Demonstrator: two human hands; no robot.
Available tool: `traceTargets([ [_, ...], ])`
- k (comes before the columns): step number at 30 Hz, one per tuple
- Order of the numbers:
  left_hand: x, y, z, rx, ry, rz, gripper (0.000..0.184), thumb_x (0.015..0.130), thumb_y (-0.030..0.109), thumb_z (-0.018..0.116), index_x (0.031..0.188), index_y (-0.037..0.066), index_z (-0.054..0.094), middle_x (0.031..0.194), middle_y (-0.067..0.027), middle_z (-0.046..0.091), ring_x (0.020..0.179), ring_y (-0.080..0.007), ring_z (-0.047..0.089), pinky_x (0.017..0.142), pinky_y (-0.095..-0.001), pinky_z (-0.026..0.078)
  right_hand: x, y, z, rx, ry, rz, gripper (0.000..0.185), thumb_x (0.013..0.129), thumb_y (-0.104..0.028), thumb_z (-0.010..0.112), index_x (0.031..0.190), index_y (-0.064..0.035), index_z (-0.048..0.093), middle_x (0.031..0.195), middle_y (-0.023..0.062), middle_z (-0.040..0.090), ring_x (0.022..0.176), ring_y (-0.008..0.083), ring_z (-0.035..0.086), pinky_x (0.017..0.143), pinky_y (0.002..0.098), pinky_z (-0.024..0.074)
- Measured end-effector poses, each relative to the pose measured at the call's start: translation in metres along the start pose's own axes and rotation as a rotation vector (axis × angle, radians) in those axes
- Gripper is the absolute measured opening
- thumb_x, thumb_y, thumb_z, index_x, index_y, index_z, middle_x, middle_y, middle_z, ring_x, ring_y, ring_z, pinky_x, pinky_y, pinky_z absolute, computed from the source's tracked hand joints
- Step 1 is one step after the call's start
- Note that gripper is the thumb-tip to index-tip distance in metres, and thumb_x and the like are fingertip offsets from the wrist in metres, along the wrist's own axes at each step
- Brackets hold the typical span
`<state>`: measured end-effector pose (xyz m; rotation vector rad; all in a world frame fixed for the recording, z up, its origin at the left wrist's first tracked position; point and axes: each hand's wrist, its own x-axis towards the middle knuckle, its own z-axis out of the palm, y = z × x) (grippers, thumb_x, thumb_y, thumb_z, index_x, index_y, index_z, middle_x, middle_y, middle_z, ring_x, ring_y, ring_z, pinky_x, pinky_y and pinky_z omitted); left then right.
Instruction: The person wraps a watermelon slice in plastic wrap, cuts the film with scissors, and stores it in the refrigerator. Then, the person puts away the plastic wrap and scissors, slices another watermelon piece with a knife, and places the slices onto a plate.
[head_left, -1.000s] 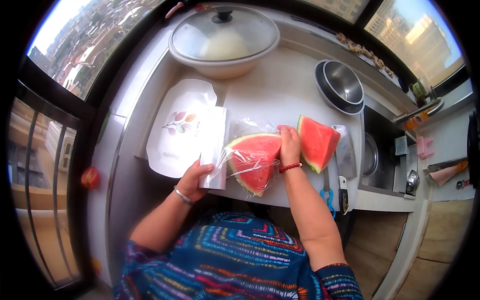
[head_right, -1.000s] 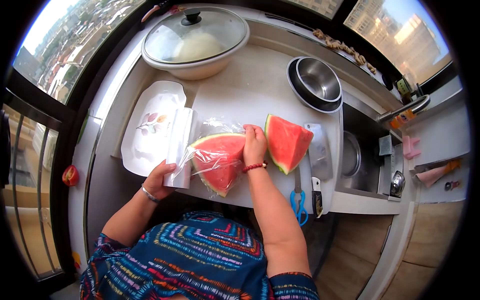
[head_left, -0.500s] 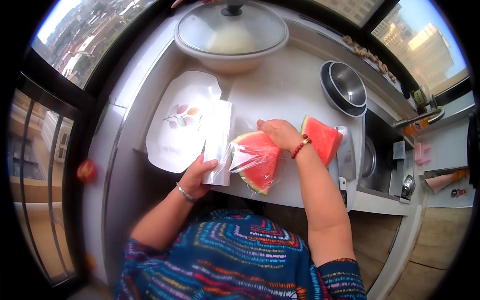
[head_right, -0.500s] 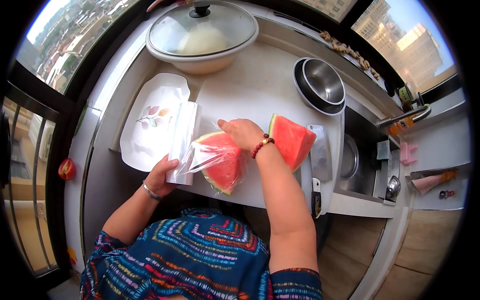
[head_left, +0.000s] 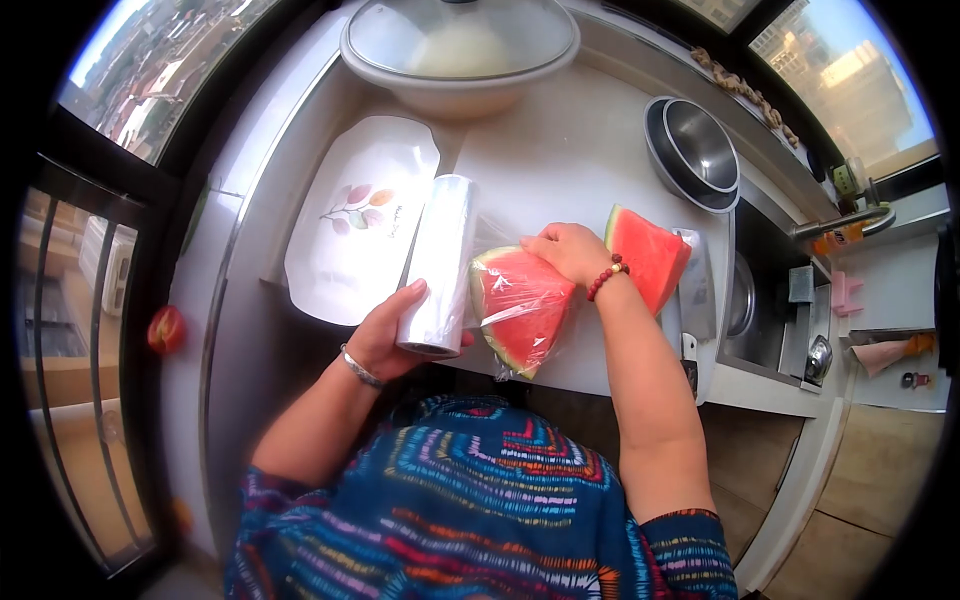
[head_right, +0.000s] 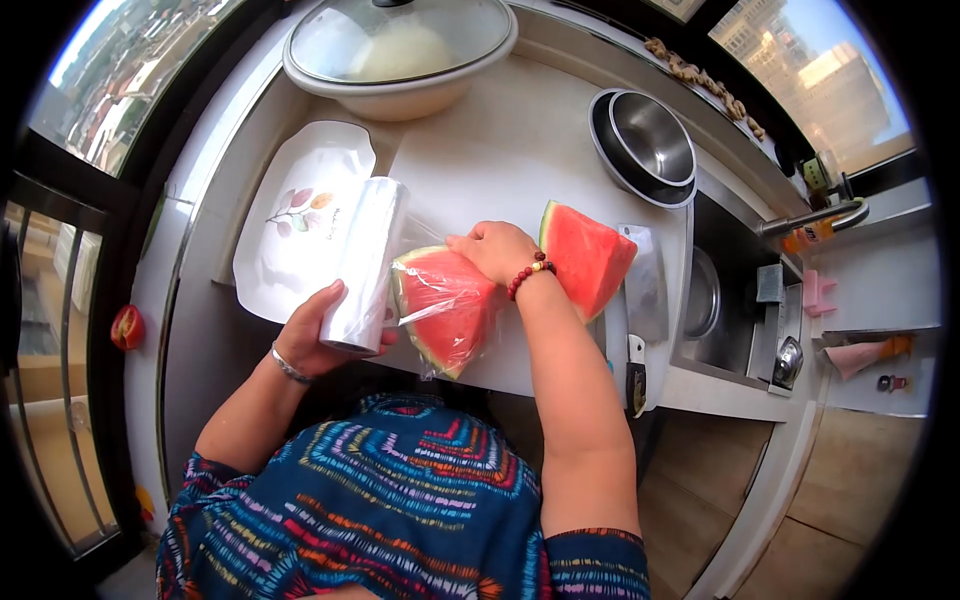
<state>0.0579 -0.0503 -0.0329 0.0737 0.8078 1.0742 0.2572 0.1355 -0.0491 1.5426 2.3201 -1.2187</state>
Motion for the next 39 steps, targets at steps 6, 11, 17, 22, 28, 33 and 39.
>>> traceTargets([
  [6,0.007,-0.013,0.008,-0.061,0.062,0.055,0.072,0.08,0.043,0.055,0.135,0.008,0.023,0.12,-0.0196,0.046,0.107,-0.0362,0.052,0.083,-0.0492,0.047,-0.002,0.003,0.002,0.107,0.011,0.108,0.047,0.075,-0.048,0.06,0.089,-0.0029,0.065,0.085,0.0127,0.066,0.079,0.0234,0.061,0.075,0.0315,0.0459],
  [11,0.026,-0.001,0.001,-0.036,0.04,0.092,0.069,0.079,0.046,0.056,0.131,0.007,0.032,0.113,-0.0194,0.052,0.099,-0.0367,0.056,0.075,-0.0436,0.052,0.001,0.022,0.004,0.279,0.08,0.089,0.049,0.085,-0.046,0.048,0.097,-0.0001,0.063,0.092,0.0152,0.064,0.086,0.023,0.059,0.08,0.0307,0.0433],
  [17,0.05,0.023,-0.005,0.014,0.053,0.066,0.064,0.076,0.04,0.063,0.125,0.007,0.039,0.107,-0.0175,0.055,0.092,-0.0342,0.057,0.073,-0.0433,0.05,-0.025,0.025,0.009,0.418,0.234,0.015,0.049,0.088,-0.042,0.046,0.108,0.0012,0.057,0.104,0.0175,0.06,0.099,0.025,0.055,0.087,0.0322,0.0407],
  [22,0.062,0.025,-0.007,0.022,0.064,0.069,0.063,0.076,0.039,0.063,0.124,0.006,0.04,0.107,-0.0169,0.056,0.092,-0.0331,0.057,0.077,-0.044,0.048,-0.086,0.007,0.015,0.275,0.681,-0.4,0.032,0.08,-0.028,0.062,0.099,-0.0018,0.058,0.095,0.0134,0.058,0.088,0.0265,0.056,0.081,0.0343,0.0437],
  [28,0.061,0.026,-0.01,0.04,0.055,0.066,0.063,0.076,0.039,0.063,0.124,0.006,0.04,0.108,-0.0156,0.056,0.093,-0.0312,0.057,0.077,-0.0439,0.048,-0.136,0.021,0.054,0.075,0.713,-0.684,0.028,0.06,-0.008,0.076,0.078,-0.0098,0.055,0.08,0.0062,0.051,0.073,0.024,0.052,0.065,0.0345,0.043],
  [33,0.06,0.027,-0.01,0.063,0.049,0.062,0.063,0.075,0.04,0.065,0.123,0.007,0.041,0.107,-0.015,0.056,0.094,-0.0294,0.057,0.076,-0.0446,0.049,-0.133,0.021,0.077,-0.044,0.783,-0.695,0.029,0.056,-0.006,0.076,0.076,-0.0117,0.056,0.078,0.0045,0.051,0.07,0.0233,0.051,0.062,0.034,0.0404],
  [39,0.059,0.025,-0.008,0.049,0.06,0.058,0.061,0.075,0.039,0.065,0.122,0.008,0.041,0.107,-0.0148,0.056,0.094,-0.0287,0.057,0.076,-0.0454,0.049,-0.123,0.014,0.08,-0.114,0.826,-0.664,0.024,0.059,-0.005,0.073,0.077,-0.0116,0.057,0.077,0.0037,0.05,0.07,0.0226,0.05,0.061,0.0334,0.0391],
])
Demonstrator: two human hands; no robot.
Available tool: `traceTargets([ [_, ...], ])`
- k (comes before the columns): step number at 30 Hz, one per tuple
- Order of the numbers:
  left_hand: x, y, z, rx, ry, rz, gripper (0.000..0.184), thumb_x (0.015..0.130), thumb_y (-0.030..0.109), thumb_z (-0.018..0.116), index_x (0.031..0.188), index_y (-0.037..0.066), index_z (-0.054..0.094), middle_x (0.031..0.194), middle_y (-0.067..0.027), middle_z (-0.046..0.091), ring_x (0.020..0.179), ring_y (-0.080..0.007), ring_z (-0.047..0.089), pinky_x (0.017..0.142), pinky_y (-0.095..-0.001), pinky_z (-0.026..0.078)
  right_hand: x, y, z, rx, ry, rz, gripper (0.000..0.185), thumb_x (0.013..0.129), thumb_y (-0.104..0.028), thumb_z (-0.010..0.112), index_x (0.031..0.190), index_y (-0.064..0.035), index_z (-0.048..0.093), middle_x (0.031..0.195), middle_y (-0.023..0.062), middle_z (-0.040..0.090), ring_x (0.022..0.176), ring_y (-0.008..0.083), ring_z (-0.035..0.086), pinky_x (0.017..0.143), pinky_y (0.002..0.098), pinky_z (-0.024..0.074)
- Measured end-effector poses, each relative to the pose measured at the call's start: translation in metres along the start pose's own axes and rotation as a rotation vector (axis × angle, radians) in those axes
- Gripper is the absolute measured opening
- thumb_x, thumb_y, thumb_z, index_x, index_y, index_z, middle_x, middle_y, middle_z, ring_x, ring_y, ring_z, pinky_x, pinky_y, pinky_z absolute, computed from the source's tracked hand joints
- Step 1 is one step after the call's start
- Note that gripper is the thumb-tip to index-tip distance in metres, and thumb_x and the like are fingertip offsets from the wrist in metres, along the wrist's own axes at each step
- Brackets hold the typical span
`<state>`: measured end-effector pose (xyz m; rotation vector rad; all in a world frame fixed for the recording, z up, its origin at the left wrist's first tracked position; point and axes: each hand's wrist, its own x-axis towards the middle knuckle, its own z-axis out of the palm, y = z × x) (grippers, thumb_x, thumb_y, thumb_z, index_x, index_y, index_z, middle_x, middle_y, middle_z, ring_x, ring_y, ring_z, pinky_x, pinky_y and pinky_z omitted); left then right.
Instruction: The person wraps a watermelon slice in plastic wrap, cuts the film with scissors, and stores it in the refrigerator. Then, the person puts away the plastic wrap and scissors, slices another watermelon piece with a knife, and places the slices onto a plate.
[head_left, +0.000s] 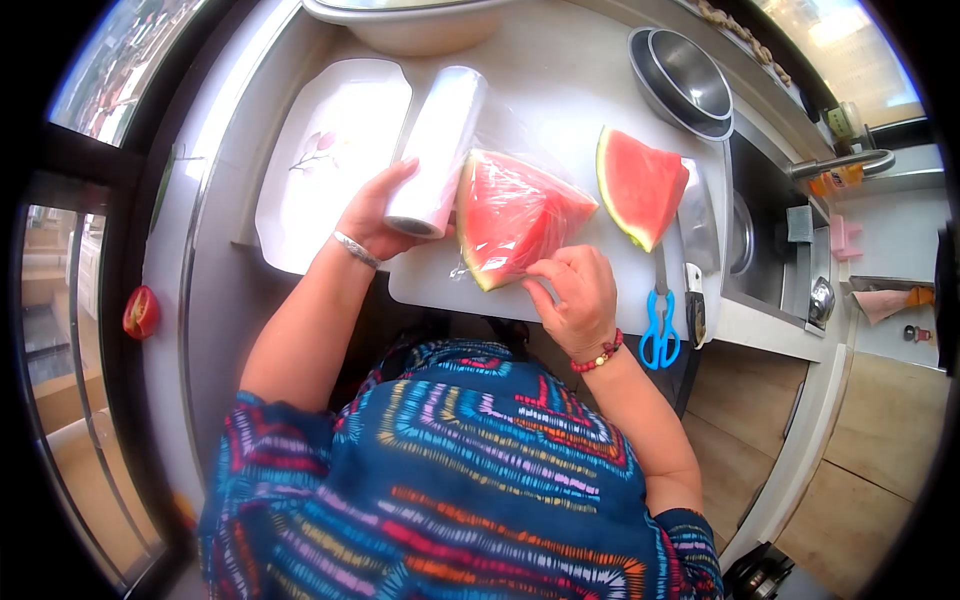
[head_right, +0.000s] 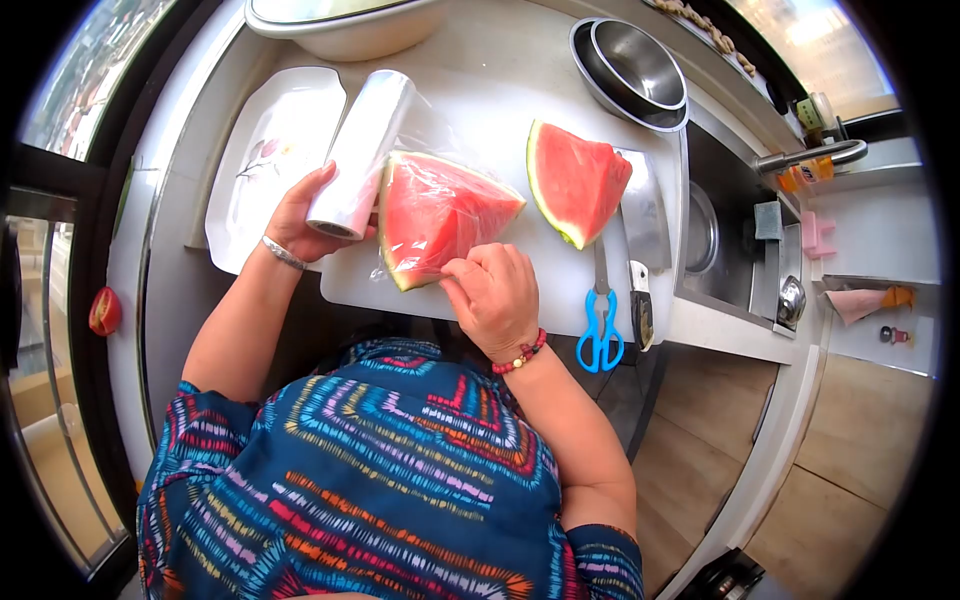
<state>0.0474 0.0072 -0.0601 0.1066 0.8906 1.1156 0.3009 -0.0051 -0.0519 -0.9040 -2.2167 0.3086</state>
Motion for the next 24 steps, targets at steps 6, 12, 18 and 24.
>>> traceTargets([
  [6,0.006,-0.001,-0.005,-0.02,0.014,0.005,0.06,0.076,0.038,0.066,0.121,0.006,0.043,0.107,-0.0155,0.057,0.093,-0.0292,0.058,0.078,-0.0455,0.049,0.006,-0.003,0.005,-0.067,-0.01,-0.032,0.019,0.063,-0.006,0.069,0.077,-0.0112,0.058,0.076,0.0028,0.05,0.069,0.022,0.05,0.061,0.0332,0.039],
  [12,0.011,-0.002,-0.009,-0.005,-0.011,0.011,0.061,0.076,0.039,0.065,0.122,0.005,0.043,0.107,-0.0163,0.057,0.094,-0.0307,0.058,0.079,-0.0447,0.048,-0.002,0.0,0.002,0.012,-0.052,-0.046,0.015,0.066,-0.005,0.066,0.077,-0.0105,0.057,0.077,0.0037,0.051,0.071,0.0231,0.051,0.063,0.0338,0.0406],
  [18,0.011,-0.003,-0.009,-0.011,-0.014,0.023,0.063,0.075,0.04,0.065,0.122,0.004,0.042,0.108,-0.0171,0.057,0.094,-0.0309,0.058,0.08,-0.0446,0.048,-0.007,0.001,-0.009,0.033,-0.142,-0.069,0.019,0.064,-0.007,0.068,0.078,-0.0103,0.056,0.079,0.0044,0.051,0.072,0.0238,0.052,0.063,0.0346,0.0415],
  [24,0.009,-0.003,-0.006,-0.015,0.015,0.03,0.063,0.076,0.039,0.065,0.123,0.004,0.042,0.109,-0.0174,0.057,0.095,-0.0312,0.058,0.08,-0.0457,0.048,-0.003,-0.01,-0.003,0.023,-0.001,-0.098,0.026,0.059,-0.009,0.073,0.08,-0.0124,0.057,0.08,0.0029,0.051,0.071,0.0217,0.051,0.062,0.0332,0.039],
])
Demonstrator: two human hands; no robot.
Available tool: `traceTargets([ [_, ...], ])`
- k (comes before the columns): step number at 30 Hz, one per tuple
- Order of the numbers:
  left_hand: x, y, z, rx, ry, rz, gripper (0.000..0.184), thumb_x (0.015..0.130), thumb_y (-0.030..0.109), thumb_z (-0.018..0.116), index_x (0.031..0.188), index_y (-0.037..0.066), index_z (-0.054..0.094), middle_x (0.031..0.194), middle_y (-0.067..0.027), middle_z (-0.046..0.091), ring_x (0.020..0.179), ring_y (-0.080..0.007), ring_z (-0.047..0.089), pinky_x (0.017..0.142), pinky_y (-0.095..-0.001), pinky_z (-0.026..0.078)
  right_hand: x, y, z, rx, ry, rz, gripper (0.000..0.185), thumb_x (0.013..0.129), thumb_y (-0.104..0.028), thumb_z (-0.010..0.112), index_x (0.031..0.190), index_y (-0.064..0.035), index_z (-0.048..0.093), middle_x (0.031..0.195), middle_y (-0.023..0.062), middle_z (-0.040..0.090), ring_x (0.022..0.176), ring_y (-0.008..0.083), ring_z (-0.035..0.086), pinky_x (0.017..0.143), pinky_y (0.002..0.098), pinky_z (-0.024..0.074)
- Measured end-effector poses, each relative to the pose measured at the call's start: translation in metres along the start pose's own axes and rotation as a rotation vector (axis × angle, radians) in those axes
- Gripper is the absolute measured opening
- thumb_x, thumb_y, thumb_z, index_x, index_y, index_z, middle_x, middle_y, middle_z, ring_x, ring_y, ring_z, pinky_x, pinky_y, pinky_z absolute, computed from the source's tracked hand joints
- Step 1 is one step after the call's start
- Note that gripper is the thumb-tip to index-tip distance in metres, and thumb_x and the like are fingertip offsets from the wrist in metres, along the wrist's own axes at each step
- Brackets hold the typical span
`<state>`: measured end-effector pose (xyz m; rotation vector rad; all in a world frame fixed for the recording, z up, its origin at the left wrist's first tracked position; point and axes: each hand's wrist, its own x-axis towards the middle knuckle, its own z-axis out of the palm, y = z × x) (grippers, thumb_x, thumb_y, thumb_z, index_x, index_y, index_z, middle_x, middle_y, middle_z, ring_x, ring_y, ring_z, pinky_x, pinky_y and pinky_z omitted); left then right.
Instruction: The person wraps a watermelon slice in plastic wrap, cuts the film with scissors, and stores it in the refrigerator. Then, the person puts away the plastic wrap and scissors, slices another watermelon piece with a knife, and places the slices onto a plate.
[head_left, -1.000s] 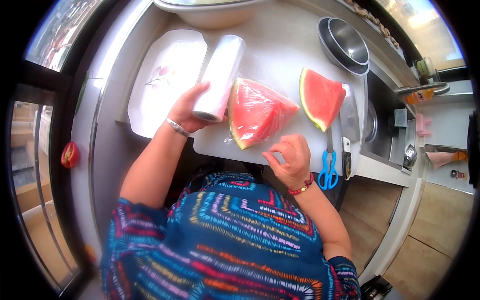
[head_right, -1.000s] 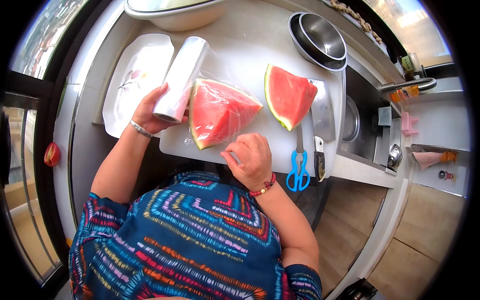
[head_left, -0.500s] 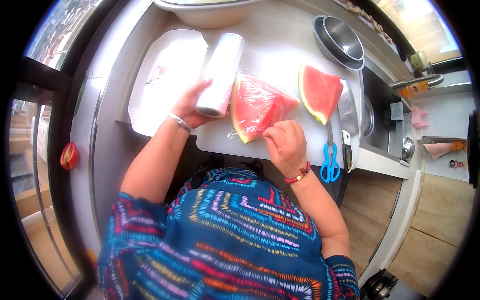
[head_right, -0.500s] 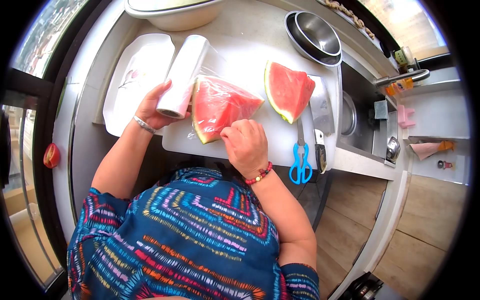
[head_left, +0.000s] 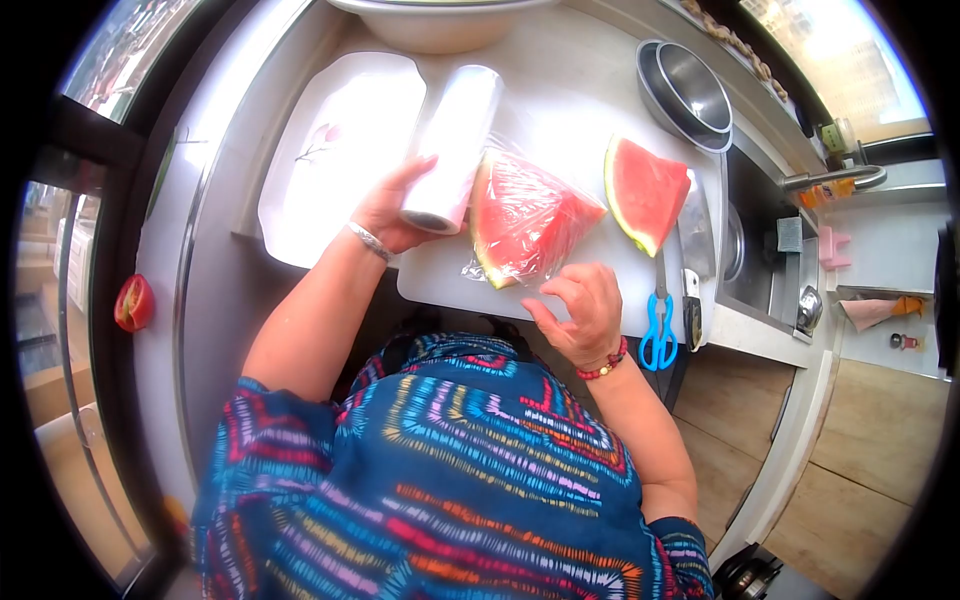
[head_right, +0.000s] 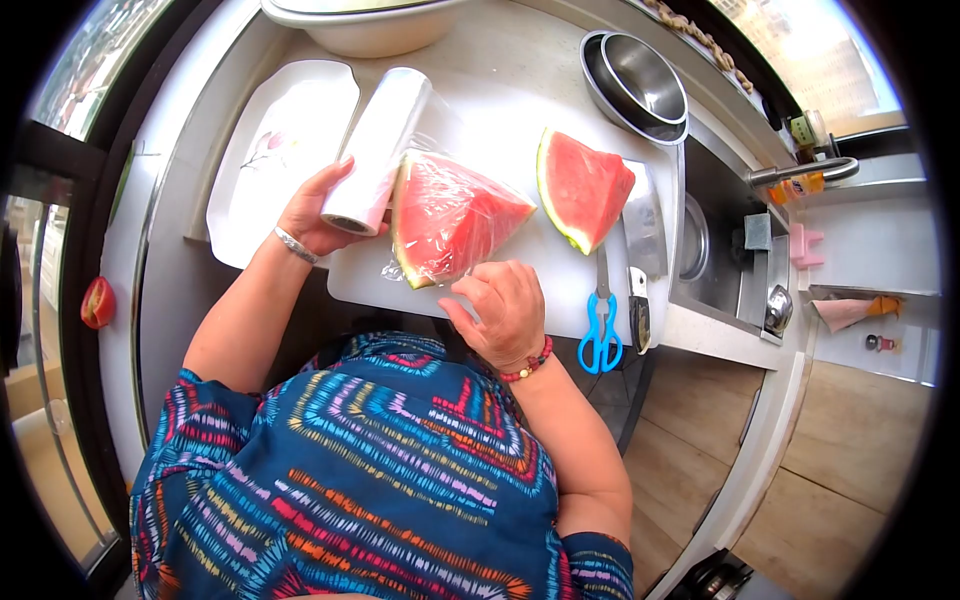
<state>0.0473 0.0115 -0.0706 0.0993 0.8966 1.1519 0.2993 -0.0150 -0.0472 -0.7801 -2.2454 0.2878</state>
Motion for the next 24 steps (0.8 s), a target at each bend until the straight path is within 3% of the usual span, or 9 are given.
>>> traceTargets([
  [5,0.0,0.0,0.0,0.001,-0.011,0.006,0.063,0.076,0.039,0.065,0.123,0.004,0.041,0.109,-0.0174,0.057,0.095,-0.0308,0.058,0.08,-0.046,0.048,0.011,0.0,0.006,-0.096,-0.012,-0.017,0.025,0.06,-0.008,0.073,0.079,-0.0138,0.058,0.078,0.0011,0.051,0.069,0.0198,0.049,0.061,0.0319,0.0374],
  [17,-0.006,0.0,0.006,0.001,-0.009,0.019,0.061,0.076,0.039,0.064,0.121,0.004,0.042,0.105,-0.0163,0.058,0.092,-0.0285,0.059,0.077,-0.0442,0.05,-0.002,0.017,-0.003,0.028,-0.129,-0.091,0.022,0.058,-0.003,0.068,0.076,-0.013,0.061,0.081,0.0,0.054,0.072,0.0204,0.052,0.062,0.0331,0.0404],
  [24,-0.003,-0.001,0.004,-0.037,-0.044,0.01,0.061,0.076,0.038,0.064,0.122,0.004,0.042,0.105,-0.0153,0.058,0.091,-0.0269,0.059,0.079,-0.0441,0.049,-0.003,-0.001,-0.014,0.011,-0.085,-0.162,0.029,0.062,-0.005,0.07,0.088,-0.0135,0.061,0.081,-0.0005,0.057,0.07,0.0184,0.053,0.06,0.032,0.0415],
])
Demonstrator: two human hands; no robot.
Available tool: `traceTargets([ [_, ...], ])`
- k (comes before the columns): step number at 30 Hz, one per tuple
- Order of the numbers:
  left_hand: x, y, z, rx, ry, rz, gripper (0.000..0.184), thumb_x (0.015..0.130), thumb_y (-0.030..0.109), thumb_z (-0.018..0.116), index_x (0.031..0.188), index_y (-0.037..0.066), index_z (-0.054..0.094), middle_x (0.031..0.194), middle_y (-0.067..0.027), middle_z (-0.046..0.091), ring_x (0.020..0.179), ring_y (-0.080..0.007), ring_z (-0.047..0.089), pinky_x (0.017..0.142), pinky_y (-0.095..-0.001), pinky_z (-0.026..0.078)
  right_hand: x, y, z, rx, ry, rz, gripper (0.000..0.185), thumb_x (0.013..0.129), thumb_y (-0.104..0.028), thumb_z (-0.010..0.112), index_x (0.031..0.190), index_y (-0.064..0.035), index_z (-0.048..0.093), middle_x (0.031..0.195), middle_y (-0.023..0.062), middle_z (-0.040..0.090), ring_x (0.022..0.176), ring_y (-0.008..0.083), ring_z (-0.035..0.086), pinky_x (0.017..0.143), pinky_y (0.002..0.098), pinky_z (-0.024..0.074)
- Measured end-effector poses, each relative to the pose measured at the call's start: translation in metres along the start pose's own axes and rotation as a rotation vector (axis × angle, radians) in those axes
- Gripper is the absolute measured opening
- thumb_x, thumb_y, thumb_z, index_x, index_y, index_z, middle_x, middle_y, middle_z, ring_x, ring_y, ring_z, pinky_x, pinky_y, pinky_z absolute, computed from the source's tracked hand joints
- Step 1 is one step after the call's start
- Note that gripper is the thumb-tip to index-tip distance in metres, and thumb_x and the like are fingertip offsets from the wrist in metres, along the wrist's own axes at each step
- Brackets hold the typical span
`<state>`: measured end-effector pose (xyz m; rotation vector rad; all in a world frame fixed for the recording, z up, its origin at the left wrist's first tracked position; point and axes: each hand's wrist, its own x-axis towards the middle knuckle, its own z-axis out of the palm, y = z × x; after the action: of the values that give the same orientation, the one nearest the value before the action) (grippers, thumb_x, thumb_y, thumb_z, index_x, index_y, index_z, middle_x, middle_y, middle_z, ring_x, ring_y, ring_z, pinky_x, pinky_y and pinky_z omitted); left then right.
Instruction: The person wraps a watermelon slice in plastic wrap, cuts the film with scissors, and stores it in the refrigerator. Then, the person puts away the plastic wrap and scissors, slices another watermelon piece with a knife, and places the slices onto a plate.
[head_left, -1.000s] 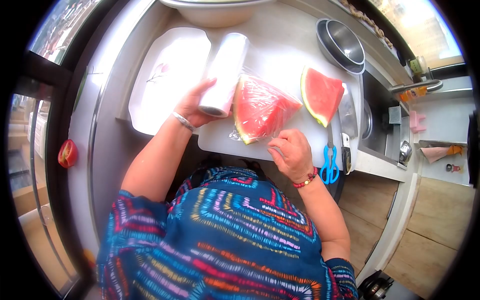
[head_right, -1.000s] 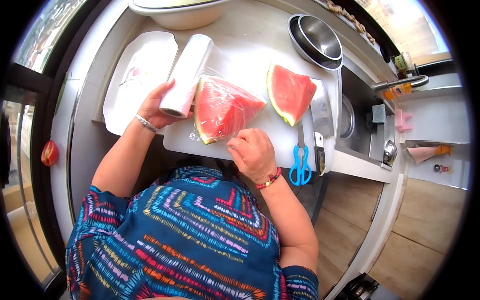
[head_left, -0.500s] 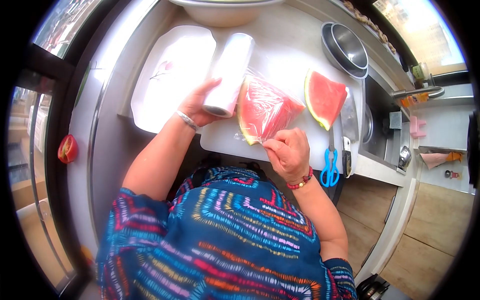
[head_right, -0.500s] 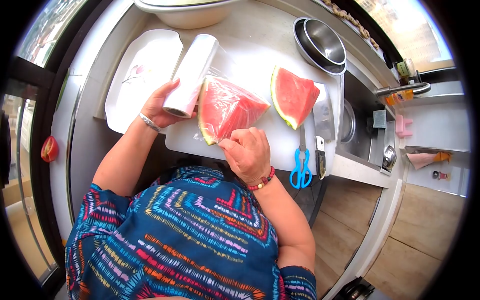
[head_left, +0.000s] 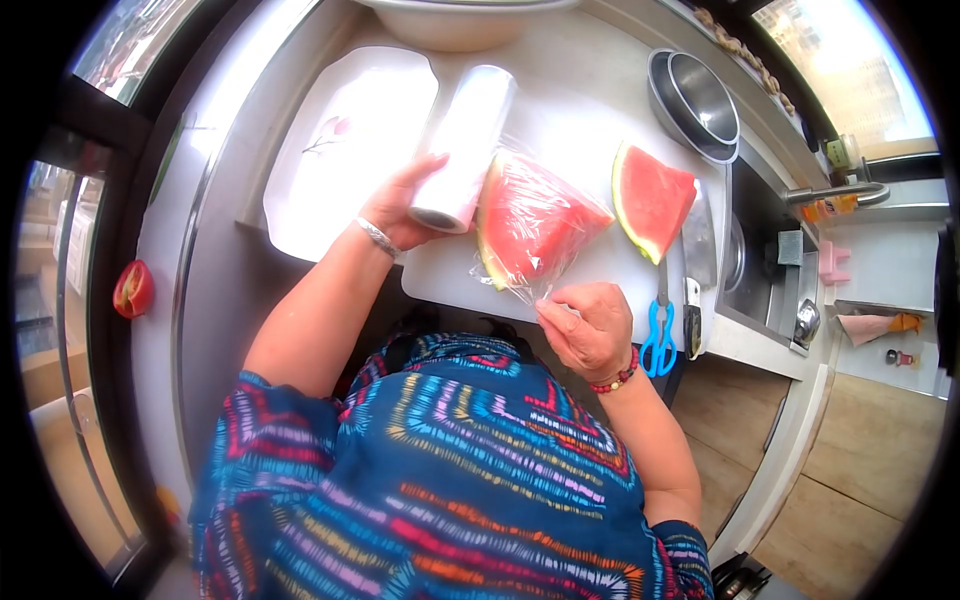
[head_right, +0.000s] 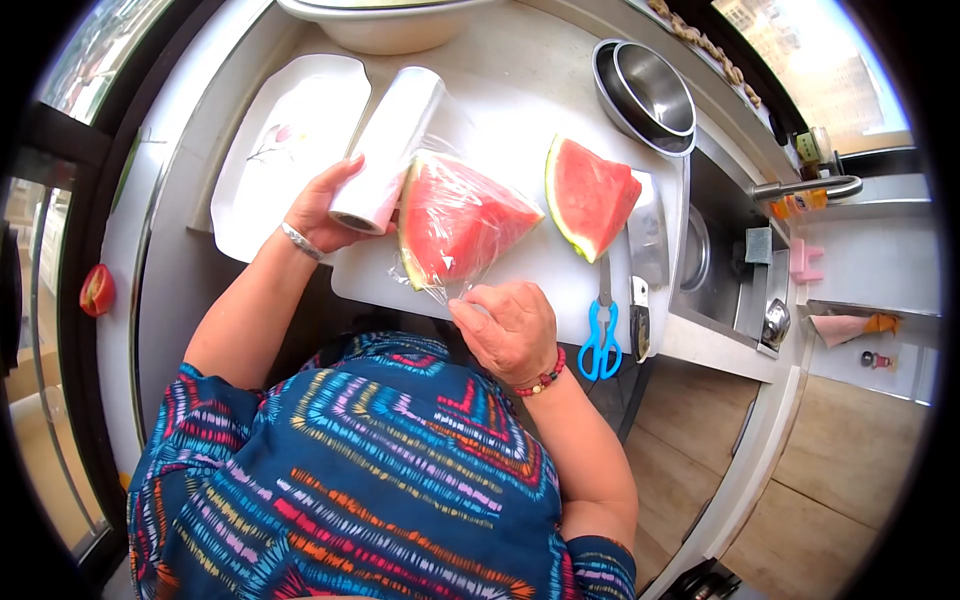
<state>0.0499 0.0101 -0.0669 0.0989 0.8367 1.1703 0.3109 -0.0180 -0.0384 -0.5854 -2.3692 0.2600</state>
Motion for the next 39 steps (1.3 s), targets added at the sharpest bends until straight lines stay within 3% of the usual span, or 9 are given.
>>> traceTargets([
  [3,0.001,0.0,-0.003,-0.001,-0.032,-0.008,0.061,0.076,0.039,0.064,0.122,0.004,0.042,0.106,-0.015,0.058,0.091,-0.0263,0.059,0.079,-0.0437,0.049,-0.004,-0.004,0.0,0.043,-0.041,-0.079,0.034,0.062,-0.006,0.071,0.093,-0.014,0.059,0.079,-0.0006,0.058,0.068,0.0178,0.054,0.059,0.0307,0.0416],
  [15,-0.001,0.0,0.0,0.016,-0.012,-0.004,0.06,0.077,0.039,0.063,0.122,0.005,0.043,0.107,-0.0141,0.058,0.093,-0.0253,0.059,0.078,-0.0429,0.049,0.022,-0.007,0.017,-0.124,0.028,0.026,0.024,0.061,-0.006,0.071,0.081,-0.0136,0.057,0.076,0.0,0.052,0.067,0.0186,0.051,0.06,0.0313,0.0393],
  [24,-0.003,0.0,0.002,-0.003,0.009,0.003,0.058,0.077,0.037,0.065,0.121,0.006,0.044,0.104,-0.013,0.058,0.091,-0.0232,0.059,0.077,-0.0422,0.051,0.009,0.004,0.019,0.1,-0.043,0.104,0.019,0.059,-0.003,0.067,0.074,-0.0125,0.06,0.078,0.0006,0.053,0.072,0.0206,0.052,0.062,0.0324,0.041],
  [31,-0.001,-0.001,-0.001,-0.027,-0.049,0.006,0.058,0.077,0.036,0.065,0.121,0.005,0.043,0.105,-0.0136,0.058,0.091,-0.0239,0.059,0.074,-0.0417,0.052,0.004,0.007,0.023,-0.016,-0.115,-0.021,0.015,0.062,-0.007,0.066,0.074,-0.014,0.061,0.078,-0.0004,0.054,0.071,0.0196,0.053,0.063,0.0328,0.0415],
  [33,-0.003,0.001,0.0,-0.024,-0.093,-0.011,0.061,0.078,0.032,0.065,0.124,0.002,0.04,0.112,-0.0146,0.054,0.1,-0.0251,0.055,0.086,-0.0432,0.046,0.001,0.0,0.019,-0.003,-0.156,-0.065,0.014,0.063,-0.009,0.066,0.074,-0.0145,0.061,0.077,-0.001,0.054,0.07,0.0191,0.053,0.063,0.0325,0.0415],
  [34,-0.004,0.001,0.001,-0.027,-0.095,-0.009,0.061,0.078,0.032,0.065,0.124,0.002,0.04,0.112,-0.0146,0.054,0.1,-0.0251,0.055,0.086,-0.0432,0.046,-0.001,-0.004,0.017,0.007,-0.147,-0.058,0.015,0.062,-0.009,0.067,0.074,-0.015,0.061,0.075,-0.0015,0.054,0.069,0.0189,0.053,0.063,0.0324,0.0412],
  [36,-0.005,0.0,0.003,-0.018,-0.059,0.008,0.06,0.077,0.038,0.064,0.121,0.003,0.043,0.106,-0.0149,0.058,0.092,-0.0255,0.059,0.074,-0.0429,0.052,-0.001,-0.006,0.015,0.003,-0.111,-0.037,0.02,0.061,-0.012,0.07,0.077,-0.0152,0.059,0.076,-0.0012,0.052,0.069,0.019,0.052,0.063,0.0324,0.0398],
  [37,-0.005,0.0,0.002,-0.019,-0.058,0.006,0.06,0.077,0.038,0.064,0.121,0.003,0.043,0.106,-0.0149,0.058,0.092,-0.0255,0.059,0.074,-0.0429,0.052,0.001,-0.006,0.016,0.004,-0.113,-0.035,0.02,0.061,-0.012,0.07,0.077,-0.0152,0.059,0.076,-0.0012,0.052,0.069,0.019,0.052,0.063,0.0324,0.0398],
  [39,-0.006,0.003,0.001,-0.025,-0.122,-0.037,0.057,0.079,0.033,0.063,0.123,0.003,0.041,0.111,-0.0143,0.055,0.1,-0.0246,0.055,0.086,-0.0432,0.046,0.01,-0.003,0.021,-0.062,-0.023,0.028,0.024,0.061,-0.013,0.072,0.08,-0.0145,0.057,0.079,0.0002,0.051,0.071,0.0192,0.051,0.063,0.0329,0.0389],
])
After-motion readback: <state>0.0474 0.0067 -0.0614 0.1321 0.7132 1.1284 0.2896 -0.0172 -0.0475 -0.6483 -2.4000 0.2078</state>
